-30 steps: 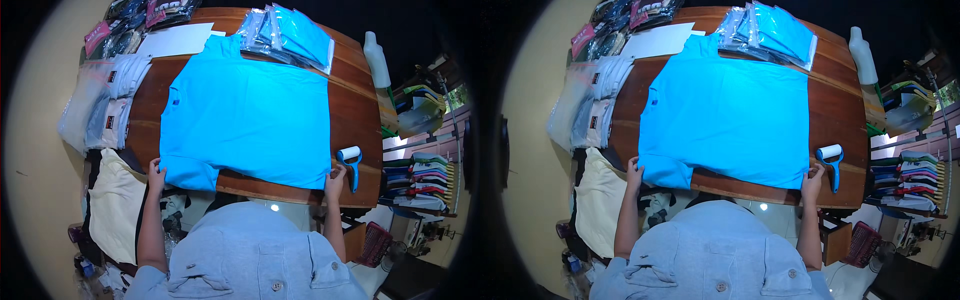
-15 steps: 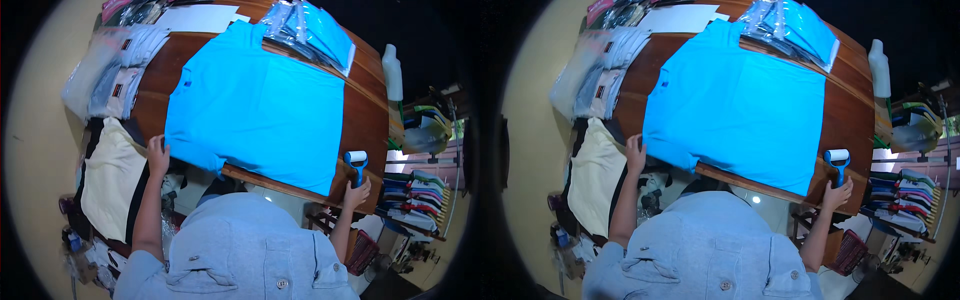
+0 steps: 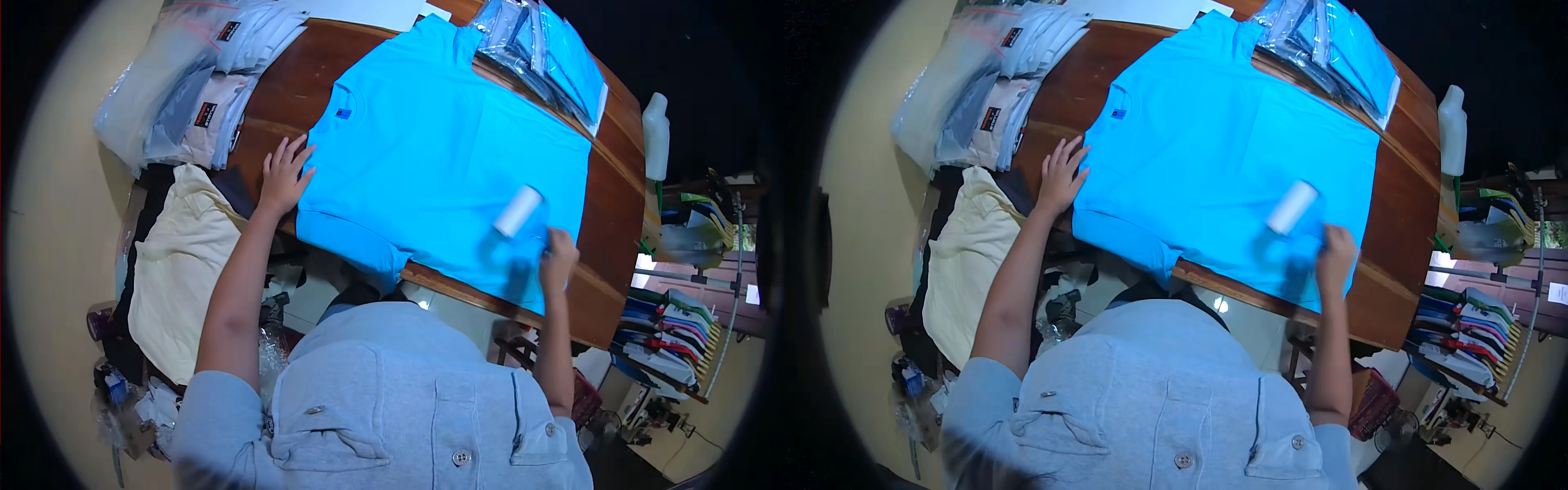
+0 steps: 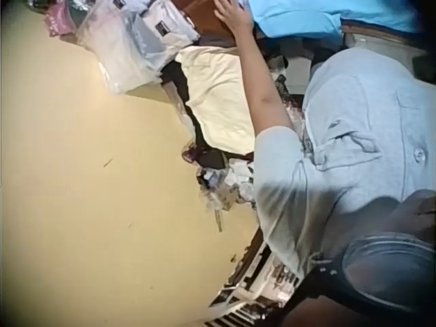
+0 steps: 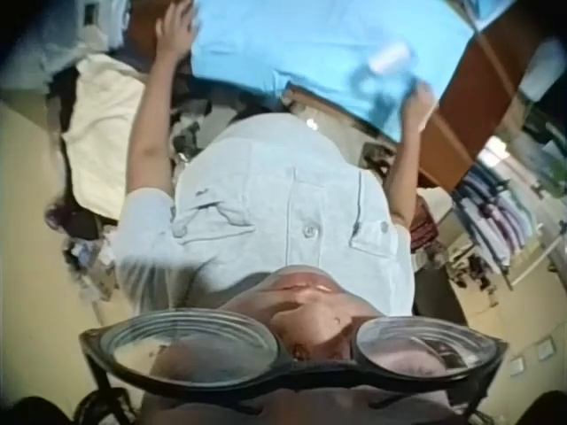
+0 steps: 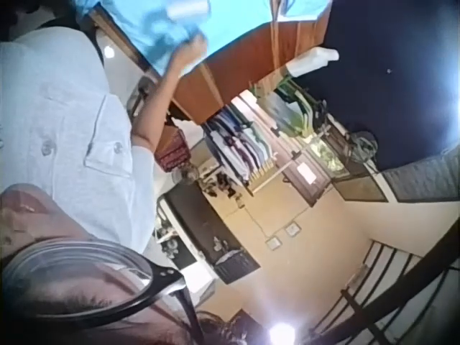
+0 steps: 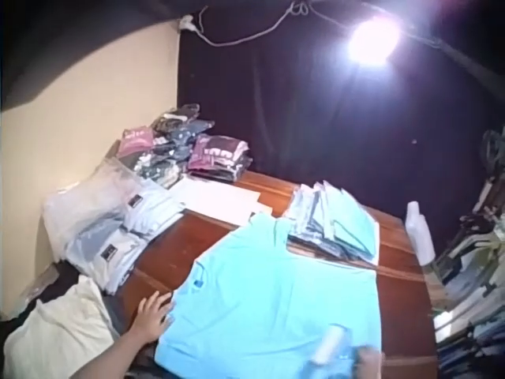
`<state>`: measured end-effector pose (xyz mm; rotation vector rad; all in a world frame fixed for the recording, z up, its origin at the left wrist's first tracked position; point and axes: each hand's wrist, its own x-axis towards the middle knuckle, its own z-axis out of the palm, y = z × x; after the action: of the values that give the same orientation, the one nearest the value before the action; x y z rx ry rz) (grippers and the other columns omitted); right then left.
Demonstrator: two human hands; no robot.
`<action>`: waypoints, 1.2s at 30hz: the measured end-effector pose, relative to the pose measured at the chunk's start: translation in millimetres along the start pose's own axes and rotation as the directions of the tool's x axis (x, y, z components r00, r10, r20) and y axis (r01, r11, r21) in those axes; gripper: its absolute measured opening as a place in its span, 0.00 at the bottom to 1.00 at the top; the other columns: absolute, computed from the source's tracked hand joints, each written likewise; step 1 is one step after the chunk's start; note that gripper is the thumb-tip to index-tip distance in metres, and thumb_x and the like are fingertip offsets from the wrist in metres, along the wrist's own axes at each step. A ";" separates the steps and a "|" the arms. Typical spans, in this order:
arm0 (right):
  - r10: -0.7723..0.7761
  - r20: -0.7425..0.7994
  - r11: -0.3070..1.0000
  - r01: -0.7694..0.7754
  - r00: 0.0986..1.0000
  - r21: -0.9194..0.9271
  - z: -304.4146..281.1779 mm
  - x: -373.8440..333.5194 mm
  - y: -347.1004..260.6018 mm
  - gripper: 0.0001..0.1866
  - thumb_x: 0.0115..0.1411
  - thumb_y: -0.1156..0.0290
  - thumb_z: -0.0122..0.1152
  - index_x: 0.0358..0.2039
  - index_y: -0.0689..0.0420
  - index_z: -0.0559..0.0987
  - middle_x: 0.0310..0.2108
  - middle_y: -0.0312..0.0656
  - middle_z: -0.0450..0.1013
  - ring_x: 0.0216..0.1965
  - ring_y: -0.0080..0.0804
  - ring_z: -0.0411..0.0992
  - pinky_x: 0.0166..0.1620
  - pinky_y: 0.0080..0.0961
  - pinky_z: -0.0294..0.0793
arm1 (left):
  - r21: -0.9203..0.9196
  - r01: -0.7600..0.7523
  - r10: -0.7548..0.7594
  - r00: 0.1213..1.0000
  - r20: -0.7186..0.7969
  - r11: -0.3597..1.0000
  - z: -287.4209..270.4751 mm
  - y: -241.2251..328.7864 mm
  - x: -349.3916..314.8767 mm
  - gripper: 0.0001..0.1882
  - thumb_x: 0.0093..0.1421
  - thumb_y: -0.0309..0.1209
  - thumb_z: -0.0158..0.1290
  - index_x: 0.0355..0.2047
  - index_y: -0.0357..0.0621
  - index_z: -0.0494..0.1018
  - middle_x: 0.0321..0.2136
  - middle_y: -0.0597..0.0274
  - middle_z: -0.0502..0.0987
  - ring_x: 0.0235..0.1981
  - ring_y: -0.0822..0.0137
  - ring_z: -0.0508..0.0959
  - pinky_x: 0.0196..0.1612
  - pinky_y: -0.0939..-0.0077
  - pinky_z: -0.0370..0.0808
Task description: Packaging t-shirts by cleaning them with a lint roller, folding them neatly, and placing them into clear plastic bags.
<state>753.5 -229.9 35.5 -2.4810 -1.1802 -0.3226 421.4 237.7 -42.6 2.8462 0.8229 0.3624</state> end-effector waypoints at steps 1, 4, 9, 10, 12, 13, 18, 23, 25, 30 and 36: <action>-0.101 0.035 0.993 0.099 0.994 0.070 20.2 16.9 -41.3 0.19 0.44 0.84 0.54 0.39 0.58 0.81 0.34 0.49 0.76 0.37 0.50 0.75 0.38 0.41 0.72 | 0.002 -0.034 0.034 0.999 -0.012 0.999 1.8 -3.8 4.9 0.27 0.68 0.50 0.44 0.66 0.66 0.61 0.69 0.67 0.55 0.72 0.53 0.50 0.68 0.38 0.45; -0.333 0.133 0.935 0.309 0.933 0.174 72.7 41.4 -162.4 0.15 0.48 0.77 0.57 0.36 0.44 0.80 0.33 0.40 0.72 0.39 0.40 0.72 0.42 0.42 0.64 | 0.039 -0.040 0.037 0.997 0.066 0.998 8.9 -7.2 12.0 0.27 0.68 0.50 0.44 0.66 0.67 0.61 0.69 0.67 0.55 0.72 0.54 0.50 0.69 0.37 0.44; -0.280 0.275 0.960 0.272 0.920 0.068 117.1 43.2 -207.0 0.15 0.55 0.76 0.52 0.40 0.42 0.79 0.36 0.39 0.72 0.43 0.38 0.72 0.50 0.47 0.61 | -0.010 -0.042 0.042 0.997 0.059 0.999 14.2 -10.2 13.0 0.28 0.68 0.48 0.45 0.67 0.67 0.60 0.70 0.65 0.54 0.72 0.54 0.51 0.69 0.39 0.44; -0.277 0.215 0.961 0.270 0.937 0.063 114.3 37.8 -185.0 0.15 0.56 0.75 0.52 0.41 0.42 0.80 0.37 0.39 0.72 0.44 0.38 0.72 0.51 0.48 0.61 | -0.028 -0.041 0.043 0.998 0.053 0.999 14.1 -11.2 13.2 0.28 0.67 0.48 0.45 0.67 0.66 0.60 0.70 0.65 0.54 0.72 0.54 0.51 0.69 0.39 0.44; -0.138 0.208 0.989 0.147 0.968 -0.028 85.1 13.7 -111.2 0.14 0.53 0.76 0.55 0.39 0.45 0.80 0.39 0.40 0.74 0.46 0.39 0.73 0.54 0.51 0.60 | -0.048 -0.040 0.042 0.998 0.049 0.998 13.4 -12.5 13.5 0.28 0.67 0.48 0.46 0.67 0.66 0.60 0.70 0.64 0.54 0.72 0.54 0.51 0.69 0.39 0.44; -0.055 0.222 0.986 0.088 0.973 -0.143 63.0 -4.0 -70.2 0.12 0.50 0.75 0.58 0.37 0.47 0.80 0.39 0.40 0.74 0.45 0.40 0.73 0.54 0.50 0.61 | -0.048 -0.041 0.043 0.998 0.048 0.998 13.1 -12.7 13.7 0.28 0.67 0.48 0.46 0.67 0.66 0.60 0.70 0.63 0.54 0.72 0.54 0.51 0.69 0.39 0.43; 0.500 0.238 0.760 -0.291 0.832 -0.581 -40.3 -101.5 63.3 0.23 0.48 0.72 0.61 0.49 0.49 0.76 0.45 0.42 0.73 0.51 0.43 0.71 0.50 0.46 0.66 | -0.114 -0.016 0.019 0.999 0.029 0.993 11.2 -10.8 14.4 0.27 0.68 0.48 0.45 0.67 0.65 0.61 0.70 0.60 0.54 0.71 0.54 0.51 0.69 0.41 0.42; 0.086 0.116 0.942 -0.043 0.990 -0.334 17.4 -36.1 30.6 0.16 0.48 0.78 0.57 0.39 0.54 0.80 0.31 0.47 0.73 0.37 0.49 0.74 0.37 0.42 0.71 | -0.076 0.000 0.003 0.999 0.038 0.997 11.5 -9.1 15.5 0.27 0.68 0.48 0.44 0.67 0.63 0.62 0.70 0.57 0.54 0.71 0.53 0.51 0.69 0.42 0.43; -0.077 0.136 0.989 0.094 0.988 -0.117 77.2 32.1 -28.3 0.19 0.45 0.78 0.61 0.40 0.52 0.81 0.32 0.47 0.74 0.39 0.50 0.73 0.40 0.43 0.69 | -0.057 0.000 0.002 0.999 0.036 0.998 12.2 -8.6 15.3 0.27 0.68 0.47 0.45 0.67 0.63 0.62 0.70 0.57 0.54 0.71 0.53 0.52 0.69 0.42 0.44; -0.274 0.151 0.960 0.259 0.950 0.107 182.0 145.8 -208.0 0.14 0.57 0.73 0.51 0.41 0.45 0.80 0.35 0.44 0.71 0.44 0.45 0.71 0.43 0.45 0.67 | -0.045 0.032 -0.029 0.998 0.052 0.998 11.7 -7.5 12.7 0.27 0.67 0.46 0.46 0.66 0.63 0.62 0.70 0.60 0.55 0.71 0.55 0.52 0.70 0.44 0.45; -0.348 0.118 0.933 0.331 0.930 0.143 164.8 158.6 -148.0 0.16 0.56 0.75 0.51 0.43 0.45 0.80 0.36 0.44 0.71 0.44 0.46 0.70 0.43 0.44 0.67 | -0.017 0.029 -0.028 0.996 0.081 0.999 11.2 -6.8 12.7 0.28 0.66 0.46 0.47 0.66 0.64 0.61 0.69 0.64 0.57 0.72 0.57 0.52 0.70 0.46 0.44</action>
<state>744.1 36.2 -22.2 -2.2191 -1.6436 -0.1609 431.4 249.4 -52.5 2.8086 0.8395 0.2483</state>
